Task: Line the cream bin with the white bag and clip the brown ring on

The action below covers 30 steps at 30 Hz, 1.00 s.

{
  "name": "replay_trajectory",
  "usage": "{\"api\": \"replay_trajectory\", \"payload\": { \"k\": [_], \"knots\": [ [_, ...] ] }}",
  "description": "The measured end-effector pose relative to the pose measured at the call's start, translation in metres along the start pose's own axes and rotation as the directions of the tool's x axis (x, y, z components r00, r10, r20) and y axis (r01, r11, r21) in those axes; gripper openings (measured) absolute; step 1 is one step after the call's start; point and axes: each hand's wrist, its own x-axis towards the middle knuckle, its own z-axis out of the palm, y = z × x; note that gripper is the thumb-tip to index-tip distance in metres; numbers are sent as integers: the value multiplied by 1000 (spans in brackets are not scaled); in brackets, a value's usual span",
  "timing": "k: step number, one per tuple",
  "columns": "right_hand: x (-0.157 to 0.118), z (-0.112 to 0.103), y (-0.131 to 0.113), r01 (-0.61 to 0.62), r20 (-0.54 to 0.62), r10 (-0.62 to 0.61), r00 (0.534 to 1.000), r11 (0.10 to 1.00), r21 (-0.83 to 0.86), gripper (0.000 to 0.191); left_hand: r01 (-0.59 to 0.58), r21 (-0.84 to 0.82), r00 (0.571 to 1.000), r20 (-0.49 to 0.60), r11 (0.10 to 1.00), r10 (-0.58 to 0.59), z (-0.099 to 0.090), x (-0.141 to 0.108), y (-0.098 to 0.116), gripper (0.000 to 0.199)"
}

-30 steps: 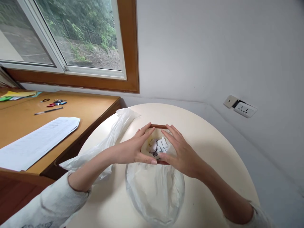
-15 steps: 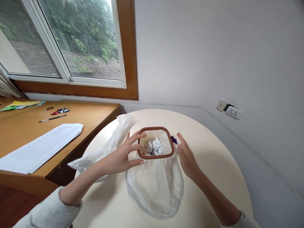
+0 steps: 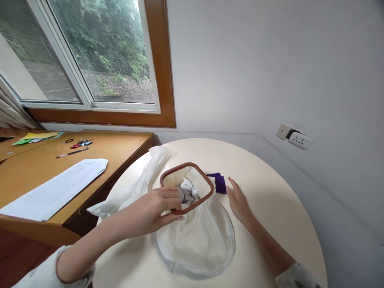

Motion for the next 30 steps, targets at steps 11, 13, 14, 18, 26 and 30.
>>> {"api": "replay_trajectory", "payload": {
  "k": [11,13,14,18,26,30],
  "knots": [
    [-1,3,8,34,-11,-34,999,999,23,50,14,72,989,149,997,-24,-23,0,-18,7],
    [-2,3,9,29,-13,-28,1000,999,30,49,-11,100,988,152,995,-4,-23,2,-20,14],
    [-2,4,10,29,-14,-29,999,999,29,49,-16,120,989,151,993,-2,-22,3,-21,16],
    [-1,5,11,29,-21,-28,999,999,16,49,20,190,995,93,982,-38,-20,4,-25,18],
    [-1,4,10,6,0,-6,1000,1000,7,51,189,209,982,-25,960,-188,-15,16,-37,18],
    [-2,5,9,2,-11,-2,1000,1000,23,50,265,232,964,-58,936,-259,-12,26,-38,21]
  ]
}}
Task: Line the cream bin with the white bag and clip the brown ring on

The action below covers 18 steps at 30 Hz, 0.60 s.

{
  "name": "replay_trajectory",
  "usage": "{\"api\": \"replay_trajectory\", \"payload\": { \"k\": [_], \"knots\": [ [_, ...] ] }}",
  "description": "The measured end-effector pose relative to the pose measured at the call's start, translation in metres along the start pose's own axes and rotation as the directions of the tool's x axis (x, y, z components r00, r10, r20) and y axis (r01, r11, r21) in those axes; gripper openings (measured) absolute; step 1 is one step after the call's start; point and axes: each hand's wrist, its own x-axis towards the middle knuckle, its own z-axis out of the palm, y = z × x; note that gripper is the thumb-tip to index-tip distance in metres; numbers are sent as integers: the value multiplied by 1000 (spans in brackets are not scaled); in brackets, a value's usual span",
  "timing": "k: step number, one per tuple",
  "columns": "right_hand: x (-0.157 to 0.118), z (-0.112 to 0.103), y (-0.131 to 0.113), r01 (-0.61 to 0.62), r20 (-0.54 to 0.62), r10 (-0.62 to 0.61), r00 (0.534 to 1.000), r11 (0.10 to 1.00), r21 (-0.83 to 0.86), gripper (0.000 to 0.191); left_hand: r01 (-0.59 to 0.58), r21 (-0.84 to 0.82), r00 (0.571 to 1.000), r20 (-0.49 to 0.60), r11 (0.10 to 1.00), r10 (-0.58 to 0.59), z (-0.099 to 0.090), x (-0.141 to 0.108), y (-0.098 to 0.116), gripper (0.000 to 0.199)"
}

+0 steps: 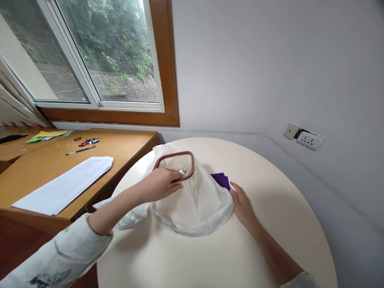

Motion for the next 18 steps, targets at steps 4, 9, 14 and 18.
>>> {"api": "replay_trajectory", "payload": {
  "k": [4,9,14,18],
  "knots": [
    [0,1,-1,-13,-21,13,1000,1000,2,48,92,56,995,-42,994,-89,6,16,-6,25],
    [1,0,-2,-21,-7,21,1000,1000,6,49,236,90,971,-51,968,-232,12,47,-17,20],
    [1,0,0,-26,-17,27,1000,1000,6,48,292,72,954,-98,954,-284,12,74,-17,23],
    [1,0,1,-18,-18,18,1000,1000,13,48,230,-41,958,-167,972,-233,3,80,-17,29]
  ]
}}
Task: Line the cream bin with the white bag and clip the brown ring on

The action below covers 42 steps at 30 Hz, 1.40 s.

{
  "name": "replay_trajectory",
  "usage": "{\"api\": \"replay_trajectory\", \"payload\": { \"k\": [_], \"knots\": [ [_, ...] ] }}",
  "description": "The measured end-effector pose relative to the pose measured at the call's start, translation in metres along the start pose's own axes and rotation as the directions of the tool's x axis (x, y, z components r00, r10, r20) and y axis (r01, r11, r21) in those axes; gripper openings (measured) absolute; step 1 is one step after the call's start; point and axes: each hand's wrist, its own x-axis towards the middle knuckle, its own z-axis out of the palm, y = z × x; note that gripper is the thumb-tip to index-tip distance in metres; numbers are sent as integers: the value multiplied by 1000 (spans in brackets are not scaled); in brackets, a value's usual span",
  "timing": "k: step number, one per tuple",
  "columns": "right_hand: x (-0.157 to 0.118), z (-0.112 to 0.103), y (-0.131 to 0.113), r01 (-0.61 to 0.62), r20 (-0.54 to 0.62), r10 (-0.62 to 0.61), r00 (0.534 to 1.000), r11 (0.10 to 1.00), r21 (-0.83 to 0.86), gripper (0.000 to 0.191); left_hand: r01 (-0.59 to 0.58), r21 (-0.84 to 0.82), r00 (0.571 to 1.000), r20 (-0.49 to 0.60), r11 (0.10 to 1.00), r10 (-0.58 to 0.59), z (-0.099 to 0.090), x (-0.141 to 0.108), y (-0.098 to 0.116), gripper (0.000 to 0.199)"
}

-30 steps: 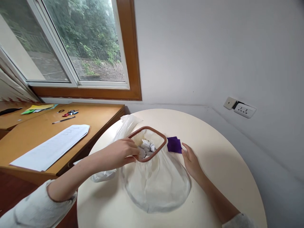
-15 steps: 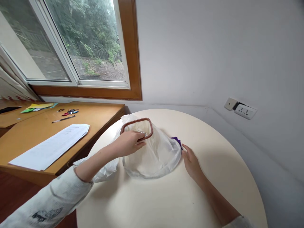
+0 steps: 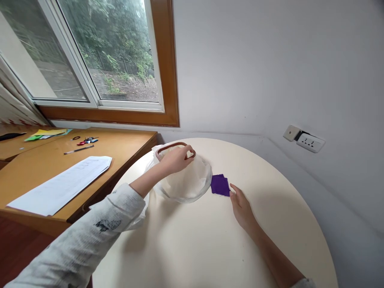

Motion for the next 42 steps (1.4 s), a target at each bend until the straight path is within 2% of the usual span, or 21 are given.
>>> {"api": "replay_trajectory", "payload": {
  "k": [3,6,9,12,16,21,23,28,35,42],
  "knots": [
    [0,0,-2,-9,19,9,1000,1000,-2,48,-26,-128,1000,-10,991,25,-16,-2,-14,31],
    [1,-1,-3,-17,44,18,999,1000,-19,49,-89,-165,990,90,982,104,-37,-9,-40,27],
    [1,-1,-2,-2,51,4,999,999,-41,49,-164,-90,966,185,982,178,-51,-17,-66,29],
    [2,-1,2,-1,54,3,999,999,-39,49,-231,-36,948,215,972,233,-55,-24,-79,28],
    [1,-1,3,-6,58,8,998,999,-32,49,-263,1,939,229,965,256,-53,-26,-79,27],
    [-1,-1,-1,-17,71,19,997,999,-35,50,-255,-28,902,354,966,248,-57,-27,-77,27],
    [-1,-2,-3,-22,76,25,997,999,-43,50,-240,-29,899,371,970,233,-57,-29,-76,26],
    [-1,-2,-3,-23,79,26,997,999,-39,50,-210,-28,928,309,977,208,-52,-30,-67,19],
    [-1,-2,-2,-21,78,25,997,998,-53,51,-285,-88,916,268,954,298,-42,-24,-61,20],
    [0,-1,-1,-27,82,34,996,996,-79,52,-291,-106,924,226,951,308,-33,-23,-63,18]
  ]
}}
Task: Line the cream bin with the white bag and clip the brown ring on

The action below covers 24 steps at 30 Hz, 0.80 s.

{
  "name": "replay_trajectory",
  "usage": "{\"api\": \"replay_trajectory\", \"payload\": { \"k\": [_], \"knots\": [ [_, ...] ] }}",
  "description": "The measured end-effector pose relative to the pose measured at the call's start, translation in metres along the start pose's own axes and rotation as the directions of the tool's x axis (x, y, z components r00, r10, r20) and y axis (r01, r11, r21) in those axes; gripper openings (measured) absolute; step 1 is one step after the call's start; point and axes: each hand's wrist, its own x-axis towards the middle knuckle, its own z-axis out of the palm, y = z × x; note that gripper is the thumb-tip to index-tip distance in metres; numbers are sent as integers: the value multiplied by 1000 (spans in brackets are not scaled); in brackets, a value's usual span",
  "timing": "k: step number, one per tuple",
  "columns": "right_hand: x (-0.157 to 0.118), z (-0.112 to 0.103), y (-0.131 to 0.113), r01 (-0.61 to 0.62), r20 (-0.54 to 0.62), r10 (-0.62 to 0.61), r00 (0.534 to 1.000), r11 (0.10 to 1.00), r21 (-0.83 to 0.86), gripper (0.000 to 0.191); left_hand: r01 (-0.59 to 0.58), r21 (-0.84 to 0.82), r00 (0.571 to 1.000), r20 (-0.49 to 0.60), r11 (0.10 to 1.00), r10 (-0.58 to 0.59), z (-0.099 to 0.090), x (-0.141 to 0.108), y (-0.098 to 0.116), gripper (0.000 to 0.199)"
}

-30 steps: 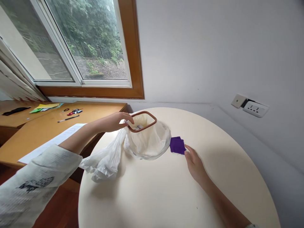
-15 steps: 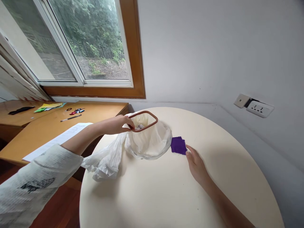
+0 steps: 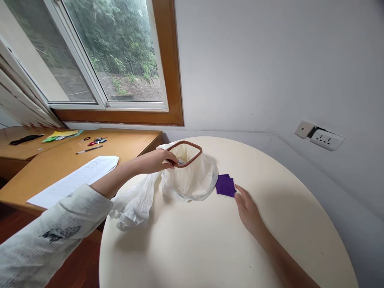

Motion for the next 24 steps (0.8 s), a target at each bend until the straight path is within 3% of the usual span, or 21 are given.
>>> {"api": "replay_trajectory", "payload": {
  "k": [13,24],
  "knots": [
    [1,3,3,76,-30,-78,997,995,-63,50,50,-25,977,-205,998,-54,25,24,-1,23],
    [-1,5,6,158,-21,-165,986,970,-186,49,114,30,943,-319,993,-98,39,61,-30,24]
  ]
}}
